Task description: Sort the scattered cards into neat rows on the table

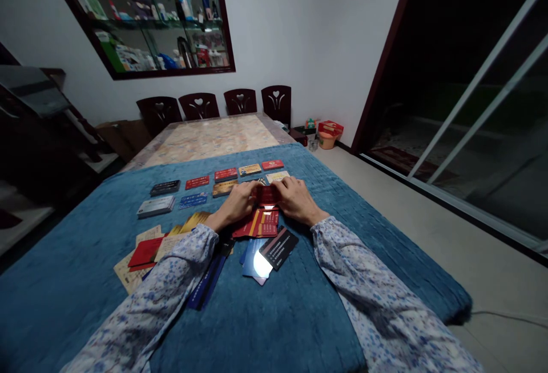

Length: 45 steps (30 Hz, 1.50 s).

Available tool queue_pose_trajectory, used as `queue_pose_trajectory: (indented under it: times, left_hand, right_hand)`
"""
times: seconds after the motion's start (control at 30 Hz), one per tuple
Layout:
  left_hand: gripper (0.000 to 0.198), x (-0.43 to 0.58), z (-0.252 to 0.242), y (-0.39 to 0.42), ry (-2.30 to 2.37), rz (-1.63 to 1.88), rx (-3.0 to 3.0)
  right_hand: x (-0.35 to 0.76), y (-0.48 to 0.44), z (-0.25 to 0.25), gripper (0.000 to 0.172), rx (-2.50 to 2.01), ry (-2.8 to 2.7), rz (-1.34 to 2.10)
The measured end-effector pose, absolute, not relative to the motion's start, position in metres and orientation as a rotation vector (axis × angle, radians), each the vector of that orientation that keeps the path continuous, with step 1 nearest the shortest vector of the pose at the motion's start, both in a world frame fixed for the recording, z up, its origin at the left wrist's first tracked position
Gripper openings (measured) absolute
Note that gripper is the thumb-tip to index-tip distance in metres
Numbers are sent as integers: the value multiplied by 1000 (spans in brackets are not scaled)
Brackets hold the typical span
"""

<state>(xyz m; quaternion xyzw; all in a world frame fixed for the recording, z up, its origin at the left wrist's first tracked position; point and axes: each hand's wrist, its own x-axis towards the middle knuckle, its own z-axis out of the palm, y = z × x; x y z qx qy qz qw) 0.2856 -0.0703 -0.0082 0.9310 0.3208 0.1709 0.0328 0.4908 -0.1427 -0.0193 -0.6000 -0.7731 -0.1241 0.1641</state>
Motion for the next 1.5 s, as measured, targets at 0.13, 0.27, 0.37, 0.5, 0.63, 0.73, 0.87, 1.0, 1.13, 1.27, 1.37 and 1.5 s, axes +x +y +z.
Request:
queue_pose_trajectory:
  times: [0.13,0.27,0.37,0.5,0.63,0.73,0.87,1.0,1.13,1.27,1.37,1.5]
  left_hand:
    - [44,285,-8,-70,970,534,2848]
    - [42,283,-5,-71,959,505,2843]
    - [43,280,-4,-71,971,476,2848]
    - [50,277,-3,-71,984,467,2867]
    - [52,275,-2,-73,994,435,2906]
    - [52,274,-2,-73,1000,396,2935]
    - [55,269,-2,-72,970,398,2956]
    - [53,261,4,-72,978,346,3002]
    - [49,251,13,-73,1018,308,3044]
    - [50,238,16,-68,1033,325,3052]
    - [51,225,17,-63,1049,333,3047]
    - [49,207,22,-57,1081,325,3028]
  right_hand:
    - [492,-142,-18,47,-1699,-2220,-375]
    - [493,-140,-19,48,-1695,-2247,-404]
    - [494,-137,-21,50,-1689,-2261,-441]
    - [494,-135,-22,54,-1679,-2287,-480]
    - [493,-134,-21,55,-1688,-2307,-498]
    - [493,-134,-19,53,-1674,-2327,-498]
    - [490,-134,-14,49,-1650,-2360,-499]
    - [486,-132,-7,49,-1628,-2394,-519]
    - [480,-125,-1,53,-1588,-2435,-496]
    - [470,-115,5,53,-1522,-2491,-455]
    - [460,-107,11,46,-1486,-2542,-442]
    - [445,-95,18,31,-1426,-2592,-429]
